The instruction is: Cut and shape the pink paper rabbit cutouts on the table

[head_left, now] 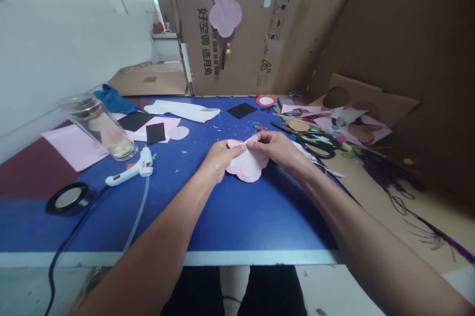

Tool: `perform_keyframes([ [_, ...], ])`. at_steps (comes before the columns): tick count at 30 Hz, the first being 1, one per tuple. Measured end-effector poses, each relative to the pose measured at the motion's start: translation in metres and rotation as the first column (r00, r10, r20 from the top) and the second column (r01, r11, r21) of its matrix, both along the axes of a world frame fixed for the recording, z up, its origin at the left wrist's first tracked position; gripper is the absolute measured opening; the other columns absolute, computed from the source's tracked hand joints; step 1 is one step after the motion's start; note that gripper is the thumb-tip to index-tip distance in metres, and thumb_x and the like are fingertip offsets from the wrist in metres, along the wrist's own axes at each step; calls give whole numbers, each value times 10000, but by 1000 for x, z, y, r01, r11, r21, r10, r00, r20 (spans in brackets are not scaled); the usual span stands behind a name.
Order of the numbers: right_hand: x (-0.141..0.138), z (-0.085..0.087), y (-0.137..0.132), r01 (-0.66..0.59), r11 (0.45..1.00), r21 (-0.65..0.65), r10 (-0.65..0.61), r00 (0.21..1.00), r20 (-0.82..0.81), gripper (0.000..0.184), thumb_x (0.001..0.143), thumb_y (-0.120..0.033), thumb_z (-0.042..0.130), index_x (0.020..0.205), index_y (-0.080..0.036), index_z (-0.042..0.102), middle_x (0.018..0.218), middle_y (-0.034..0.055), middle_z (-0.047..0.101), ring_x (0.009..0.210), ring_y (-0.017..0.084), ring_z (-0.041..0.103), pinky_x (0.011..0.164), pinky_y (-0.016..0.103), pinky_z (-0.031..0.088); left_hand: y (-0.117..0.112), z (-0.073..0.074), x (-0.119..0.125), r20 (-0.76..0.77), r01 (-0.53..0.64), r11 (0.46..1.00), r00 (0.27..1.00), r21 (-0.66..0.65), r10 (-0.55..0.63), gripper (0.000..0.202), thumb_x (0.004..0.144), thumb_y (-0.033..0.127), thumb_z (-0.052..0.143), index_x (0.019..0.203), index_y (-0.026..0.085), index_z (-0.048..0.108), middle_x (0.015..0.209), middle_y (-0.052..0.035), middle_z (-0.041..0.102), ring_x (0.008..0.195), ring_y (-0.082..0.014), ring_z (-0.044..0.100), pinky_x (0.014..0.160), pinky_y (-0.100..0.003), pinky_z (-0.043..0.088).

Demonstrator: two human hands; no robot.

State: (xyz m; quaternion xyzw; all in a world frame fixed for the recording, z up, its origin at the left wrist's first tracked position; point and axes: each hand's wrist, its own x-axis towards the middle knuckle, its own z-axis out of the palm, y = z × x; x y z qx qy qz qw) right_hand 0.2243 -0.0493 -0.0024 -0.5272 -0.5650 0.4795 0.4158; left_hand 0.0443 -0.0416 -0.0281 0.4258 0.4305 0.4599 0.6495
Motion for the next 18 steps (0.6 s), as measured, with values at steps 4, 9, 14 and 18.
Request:
perform_keyframes([
  [4, 0, -1, 0, -13, 1000, 6, 14, 1000, -18, 256, 731, -375, 835, 794, -168, 699, 666, 16, 685, 559, 136, 594, 466, 222, 451, 3, -4, -1, -18, -35, 999, 999, 14, 36, 102, 796, 216, 823, 803, 136, 759, 768, -83, 761, 635, -167, 676, 652, -295, 531],
  [9, 2, -5, 3, -12, 1000, 9, 13, 1000, -27, 288, 710, -398, 850, 806, -171, 701, 674, 14, 686, 563, 140, 594, 465, 230, 456, 3, -3, -1, 34, -20, 1000, 999, 6, 20, 163, 768, 262, 853, 812, 134, 760, 766, -78, 756, 641, -164, 668, 660, -291, 520],
  [14, 6, -5, 5, 5, 1000, 13, -5, 999, -47, 298, 715, -423, 847, 813, -176, 711, 683, 8, 685, 564, 132, 571, 486, 239, 457, 2, 1, 0, 101, -26, 1000, 995, 6, 25, 178, 764, 293, 847, 759, 141, 755, 727, -68, 743, 627, -154, 650, 632, -272, 493],
  [18, 5, -2, 3, 6, 1000, 15, -6, 999, -36, 278, 726, -411, 847, 794, -180, 708, 686, 13, 690, 574, 133, 570, 496, 239, 446, 2, 3, 0, 88, -72, 997, 994, 35, 69, 174, 775, 291, 835, 732, 140, 759, 717, -66, 736, 609, -143, 633, 622, -268, 476],
])
